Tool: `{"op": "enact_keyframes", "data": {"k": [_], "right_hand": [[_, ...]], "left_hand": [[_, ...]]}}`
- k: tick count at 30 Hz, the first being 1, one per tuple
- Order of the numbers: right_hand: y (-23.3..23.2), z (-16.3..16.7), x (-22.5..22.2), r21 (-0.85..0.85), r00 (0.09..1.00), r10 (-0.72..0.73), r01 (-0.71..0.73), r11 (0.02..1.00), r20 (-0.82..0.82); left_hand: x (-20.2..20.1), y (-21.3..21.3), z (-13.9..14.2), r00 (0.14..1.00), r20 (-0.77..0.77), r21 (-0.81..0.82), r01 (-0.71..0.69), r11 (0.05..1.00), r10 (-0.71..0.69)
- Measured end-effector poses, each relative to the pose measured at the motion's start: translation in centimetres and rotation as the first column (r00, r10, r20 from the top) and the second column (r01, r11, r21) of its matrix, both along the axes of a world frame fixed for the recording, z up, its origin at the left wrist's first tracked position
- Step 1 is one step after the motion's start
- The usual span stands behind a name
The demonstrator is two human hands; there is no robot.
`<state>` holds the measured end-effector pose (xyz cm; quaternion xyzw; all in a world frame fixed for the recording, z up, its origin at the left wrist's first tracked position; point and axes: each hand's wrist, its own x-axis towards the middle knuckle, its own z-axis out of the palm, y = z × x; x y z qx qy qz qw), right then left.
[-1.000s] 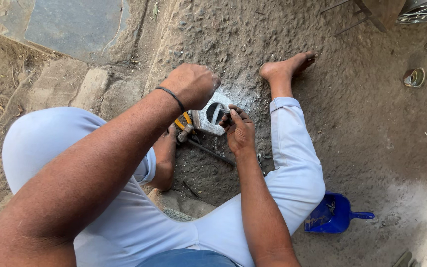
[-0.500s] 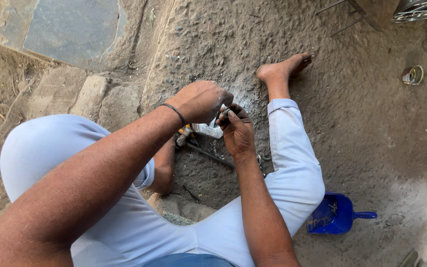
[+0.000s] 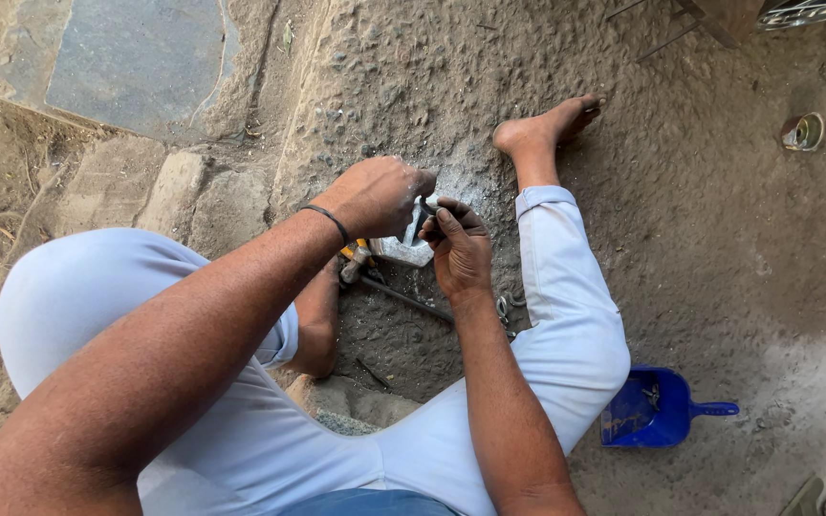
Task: The person sits on the ground and uses a hammer and pliers to shape small metal rings on a metal block. They repeatedly pick up rings, position them on the block, and strike them with a hammer to form them.
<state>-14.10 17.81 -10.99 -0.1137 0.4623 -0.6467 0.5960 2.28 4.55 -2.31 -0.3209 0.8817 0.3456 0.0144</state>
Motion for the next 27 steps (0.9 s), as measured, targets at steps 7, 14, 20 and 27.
{"op": "enact_keyframes", "data": {"k": [7,14,20,27], "right_hand": [[0.2,-0.1,0.1,-0.011,0.999,0.033,-0.033,0.999,-0.020],[1.9,-4.6,-0.6,0.474,0.837,0.294,-0.048,0.879,-0.461],[5.0,-8.7,1.4,0.906,0.067,0.905,-0.023,0.423,-0.421],[5.8,-8.7,2.7,0.969,-0.135,0.966,-0.144,0.201,-0.221]], "left_hand": [[0.0,-0.2,-0.8,0.997,-0.061,-0.031,-0.043,0.999,0.041],[0.4,-1.1,-3.2,0.993,-0.031,-0.017,-0.118,0.993,0.117],[0.5,-1.4,-4.3,0.991,-0.069,-0.064,-0.122,0.990,0.117],[0.8,-1.3,-4.1,0.988,-0.066,-0.037,-0.139,0.990,0.137]]}}
